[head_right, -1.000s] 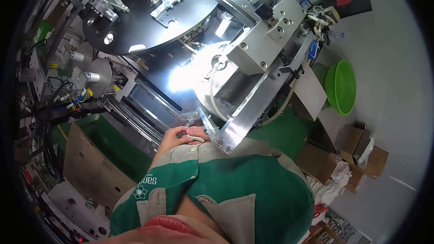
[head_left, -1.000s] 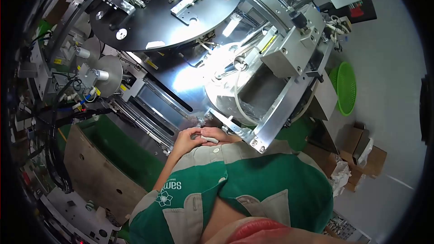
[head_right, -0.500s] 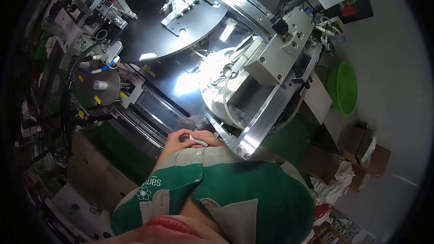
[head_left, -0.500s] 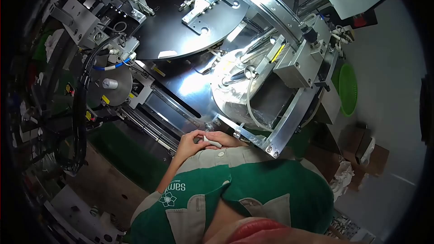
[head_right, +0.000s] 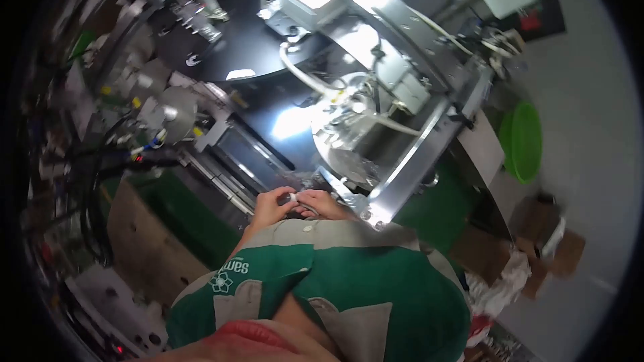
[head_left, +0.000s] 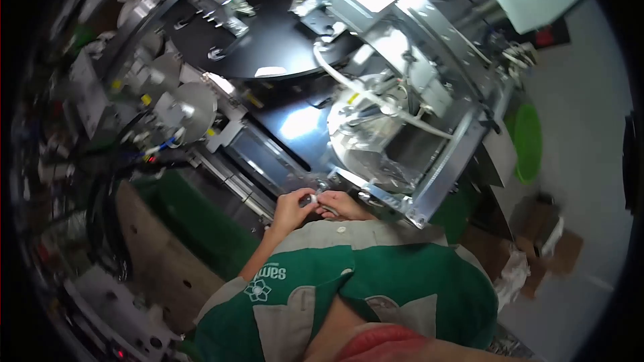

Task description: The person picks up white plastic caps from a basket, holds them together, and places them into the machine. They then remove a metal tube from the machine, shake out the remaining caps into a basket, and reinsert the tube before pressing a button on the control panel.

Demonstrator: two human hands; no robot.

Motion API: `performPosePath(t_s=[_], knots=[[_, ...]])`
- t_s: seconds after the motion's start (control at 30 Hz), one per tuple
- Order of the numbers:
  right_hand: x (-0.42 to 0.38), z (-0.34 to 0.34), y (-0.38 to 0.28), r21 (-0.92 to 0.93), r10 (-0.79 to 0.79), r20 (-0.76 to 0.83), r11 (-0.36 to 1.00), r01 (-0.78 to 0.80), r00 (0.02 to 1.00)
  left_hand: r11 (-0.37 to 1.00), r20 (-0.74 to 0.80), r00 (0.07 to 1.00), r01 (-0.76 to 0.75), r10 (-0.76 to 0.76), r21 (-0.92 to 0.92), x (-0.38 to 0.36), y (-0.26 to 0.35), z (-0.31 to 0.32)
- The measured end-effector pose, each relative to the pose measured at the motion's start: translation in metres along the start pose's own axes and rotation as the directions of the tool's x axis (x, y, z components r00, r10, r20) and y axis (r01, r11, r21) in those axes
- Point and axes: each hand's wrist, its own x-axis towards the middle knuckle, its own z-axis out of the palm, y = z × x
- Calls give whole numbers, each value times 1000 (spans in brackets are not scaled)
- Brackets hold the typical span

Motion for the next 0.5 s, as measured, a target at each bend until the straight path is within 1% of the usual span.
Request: performPosePath(t_s=[0.03,0.07,0.1,0.13,0.2,0.3,0.4,0.5], knots=[[2,-1,0,-18,-13,7,1000,13,1000,999,-9,999,-32,32,27,-1,-8,3],[4,-1,5,-94,-30,-47,995,25,998,999,16,999,-31,31,43,-3,-4,1],[6,1,5,-183,10,-108,983,-30,994,988,39,997,-75,71,136,-3,-6,1],[9,0,9,-167,-15,-119,986,-5,993,983,4,993,-117,118,144,-4,-13,4],[8,2,14,-161,-68,-113,986,49,991,973,29,987,-159,157,169,-7,-11,4],[7,2,15,-203,-82,-122,978,56,989,969,23,985,-172,171,179,-10,-10,6],[0,5,8,-267,-112,-98,960,82,989,985,29,993,-118,115,128,-13,-2,7],[-12,11,-1,-294,-151,-21,946,139,988,984,19,999,-45,42,174,-23,14,5]])
